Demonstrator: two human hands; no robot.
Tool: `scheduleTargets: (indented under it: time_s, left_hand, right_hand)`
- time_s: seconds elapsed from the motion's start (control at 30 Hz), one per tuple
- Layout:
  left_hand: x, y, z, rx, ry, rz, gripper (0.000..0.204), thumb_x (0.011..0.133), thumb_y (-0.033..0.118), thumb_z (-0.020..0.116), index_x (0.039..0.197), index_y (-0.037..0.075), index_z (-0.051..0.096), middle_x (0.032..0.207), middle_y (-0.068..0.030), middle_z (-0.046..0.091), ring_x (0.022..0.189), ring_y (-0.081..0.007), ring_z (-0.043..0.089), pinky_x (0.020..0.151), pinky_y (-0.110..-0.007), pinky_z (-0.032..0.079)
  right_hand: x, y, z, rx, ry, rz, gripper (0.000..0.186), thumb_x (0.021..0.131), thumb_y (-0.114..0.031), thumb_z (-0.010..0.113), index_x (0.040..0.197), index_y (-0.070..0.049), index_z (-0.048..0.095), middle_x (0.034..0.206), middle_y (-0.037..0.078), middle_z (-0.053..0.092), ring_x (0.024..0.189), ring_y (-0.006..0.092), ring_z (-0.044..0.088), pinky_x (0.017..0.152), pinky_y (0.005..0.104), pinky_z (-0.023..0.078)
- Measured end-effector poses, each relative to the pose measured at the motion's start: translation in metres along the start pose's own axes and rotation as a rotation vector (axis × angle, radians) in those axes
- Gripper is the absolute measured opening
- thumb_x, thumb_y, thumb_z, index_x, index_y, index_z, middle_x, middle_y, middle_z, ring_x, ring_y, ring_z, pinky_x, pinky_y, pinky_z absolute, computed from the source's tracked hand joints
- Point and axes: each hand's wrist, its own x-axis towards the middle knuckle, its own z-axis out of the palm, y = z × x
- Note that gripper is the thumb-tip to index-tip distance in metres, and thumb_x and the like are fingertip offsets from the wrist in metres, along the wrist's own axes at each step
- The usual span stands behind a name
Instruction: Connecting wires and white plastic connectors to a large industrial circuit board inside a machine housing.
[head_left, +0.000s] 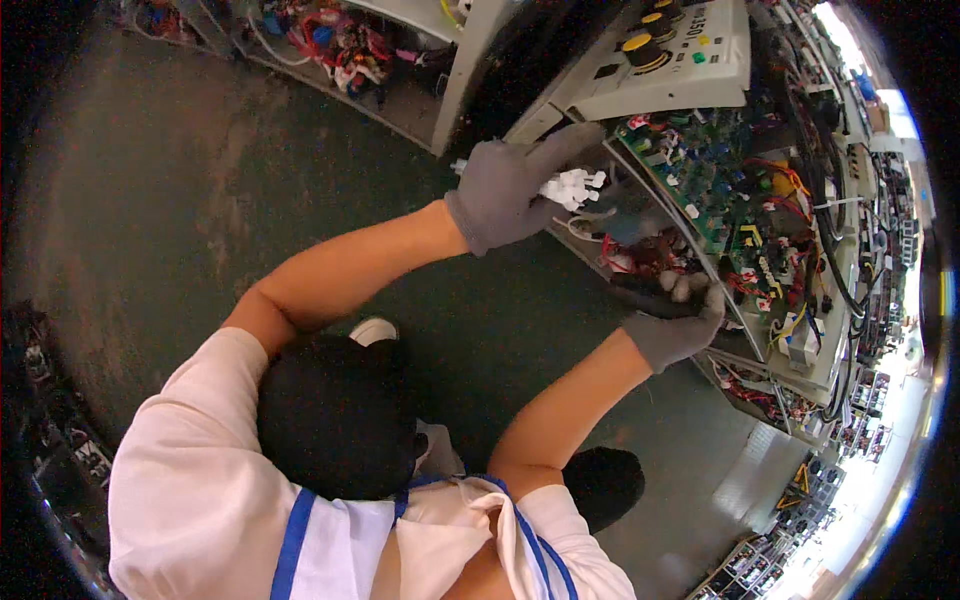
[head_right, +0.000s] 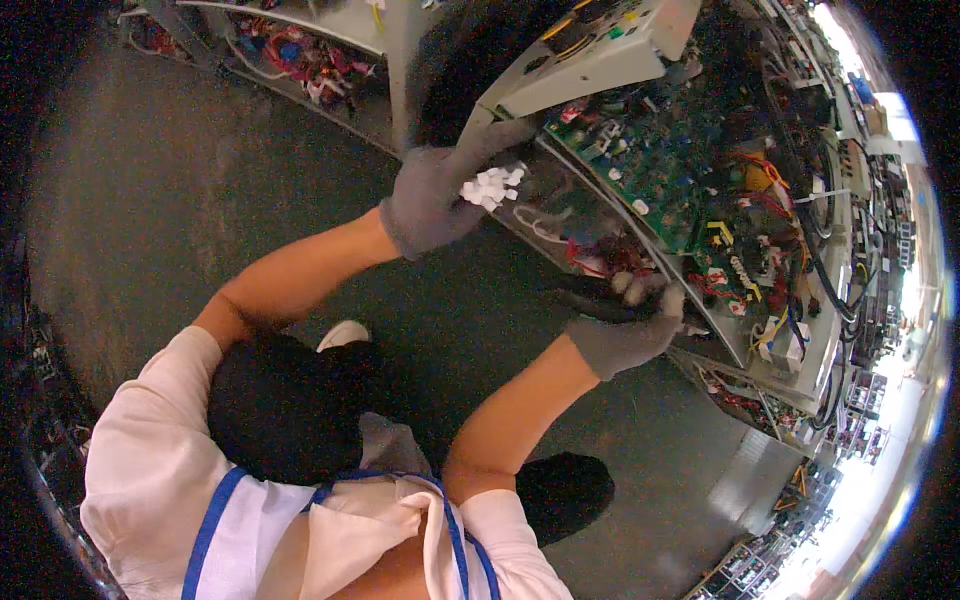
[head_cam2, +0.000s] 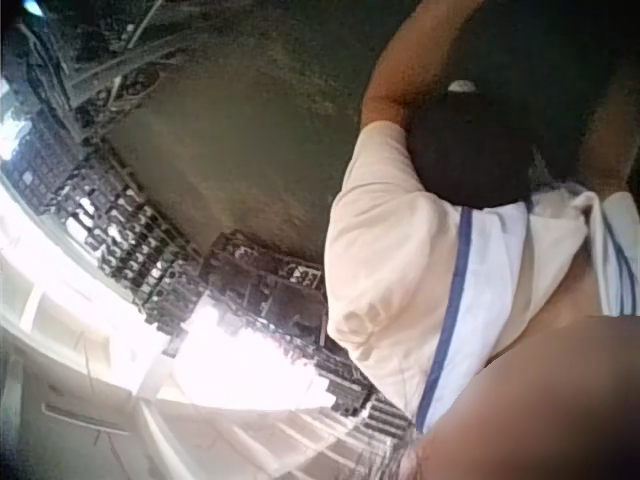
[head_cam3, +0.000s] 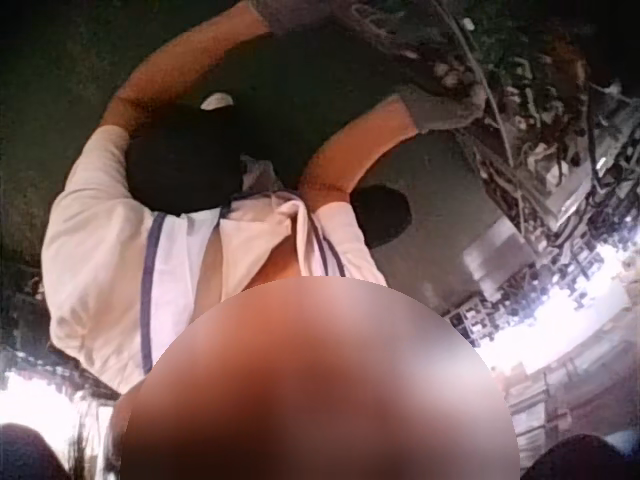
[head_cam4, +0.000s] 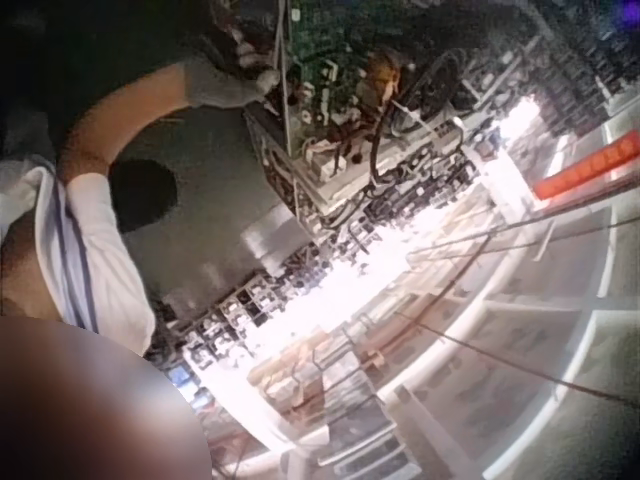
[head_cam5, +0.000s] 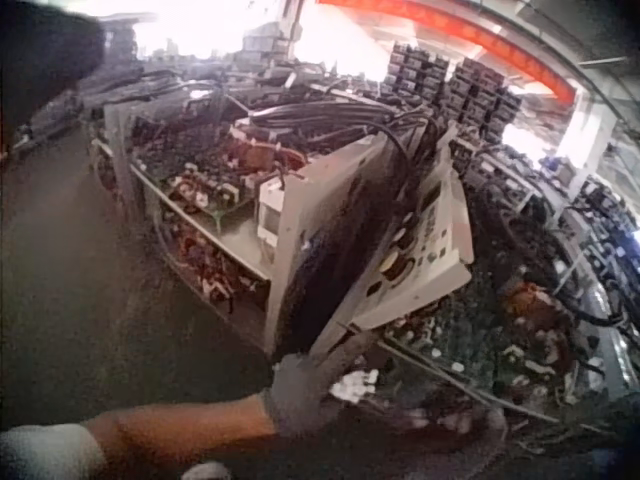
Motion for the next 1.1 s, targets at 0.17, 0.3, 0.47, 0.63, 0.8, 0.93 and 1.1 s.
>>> scheduleTargets:
  time_s: [0.17, 0.3, 0.47, 0.63, 0.8, 0.93, 1.1]
  left_hand:
    - [-0.006, -0.003, -0.006, -0.089, 0.125, 0.149, 0.059, 0.069, 0.000, 0.060, 0.126, 0.010, 0.050, 0.095, -0.0165, 0.066, 0.085, -0.0364, 0.064, 0.071, -0.041, 0.052]
    - [-0.007, -0.006, -0.004, 0.002, 0.098, 0.075, 0.054, 0.069, 0.006, 0.065, 0.122, 0.010, 0.053, 0.094, -0.0168, 0.065, 0.085, -0.0368, 0.063, 0.071, -0.040, 0.052]
    - [-0.009, -0.016, 0.005, -0.022, 0.263, 0.136, 0.057, 0.064, 0.015, 0.067, 0.119, 0.021, 0.055, 0.098, -0.0058, 0.065, 0.078, -0.0280, 0.064, 0.059, -0.038, 0.051]
    - [-0.005, -0.009, -0.002, 0.190, 0.219, 0.209, 0.059, 0.069, 0.023, 0.068, 0.125, 0.020, 0.049, 0.093, -0.0076, 0.066, 0.076, -0.0278, 0.066, 0.053, -0.039, 0.051]
    - [0.015, 0.015, -0.006, 0.461, -0.212, 0.060, 0.058, 0.079, 0.021, 0.060, 0.133, 0.011, 0.040, 0.077, -0.0105, 0.066, 0.071, -0.0284, 0.066, 0.053, -0.040, 0.051]
    - [0.036, 0.038, -0.022, 0.565, -0.456, -0.068, 0.053, 0.082, 0.014, 0.054, 0.133, 0.006, 0.039, 0.070, -0.0124, 0.065, 0.067, -0.0303, 0.067, 0.055, -0.040, 0.052]
    - [0.041, 0.027, -0.020, 0.584, -0.301, 0.072, 0.040, 0.082, 0.013, 0.053, 0.121, 0.005, 0.047, 0.071, -0.0108, 0.064, 0.067, -0.0283, 0.067, 0.051, -0.041, 0.052]
  right_hand:
    - [0.010, -0.002, 0.004, -0.129, 0.013, 0.021, 0.020, 0.082, -0.021, 0.056, 0.069, -0.008, 0.049, 0.061, 0.003, 0.043, 0.055, 0.0151, 0.044, 0.051, 0.0256, 0.039]
    - [0.018, 0.006, 0.013, -0.163, -0.077, -0.014, 0.021, 0.082, -0.021, 0.057, 0.068, -0.009, 0.049, 0.060, 0.003, 0.045, 0.053, 0.0163, 0.045, 0.051, 0.0268, 0.040]
    - [0.000, 0.020, 0.028, -0.240, -0.067, -0.037, 0.024, 0.081, -0.022, 0.060, 0.067, -0.007, 0.050, 0.059, 0.004, 0.046, 0.052, 0.0174, 0.047, 0.053, 0.0295, 0.045]
    - [-0.011, 0.029, 0.037, -0.257, -0.086, -0.023, 0.026, 0.083, -0.023, 0.054, 0.062, -0.010, 0.045, 0.055, 0.005, 0.042, 0.054, 0.0177, 0.043, 0.055, 0.0286, 0.038]
    - [0.005, 0.030, 0.013, -0.104, -0.166, 0.084, 0.023, 0.081, -0.020, 0.054, 0.063, -0.009, 0.045, 0.056, 0.004, 0.040, 0.056, 0.0173, 0.041, 0.056, 0.0291, 0.036]
    - [0.004, 0.026, 0.018, -0.138, -0.189, 0.048, 0.022, 0.079, -0.019, 0.057, 0.063, -0.010, 0.045, 0.056, 0.003, 0.041, 0.055, 0.0162, 0.041, 0.054, 0.0288, 0.036]
    - [0.018, 0.029, 0.012, -0.155, -0.220, 0.016, 0.012, 0.076, -0.014, 0.059, 0.074, -0.007, 0.050, 0.057, 0.003, 0.042, 0.053, 0.0133, 0.041, 0.051, 0.0258, 0.035]
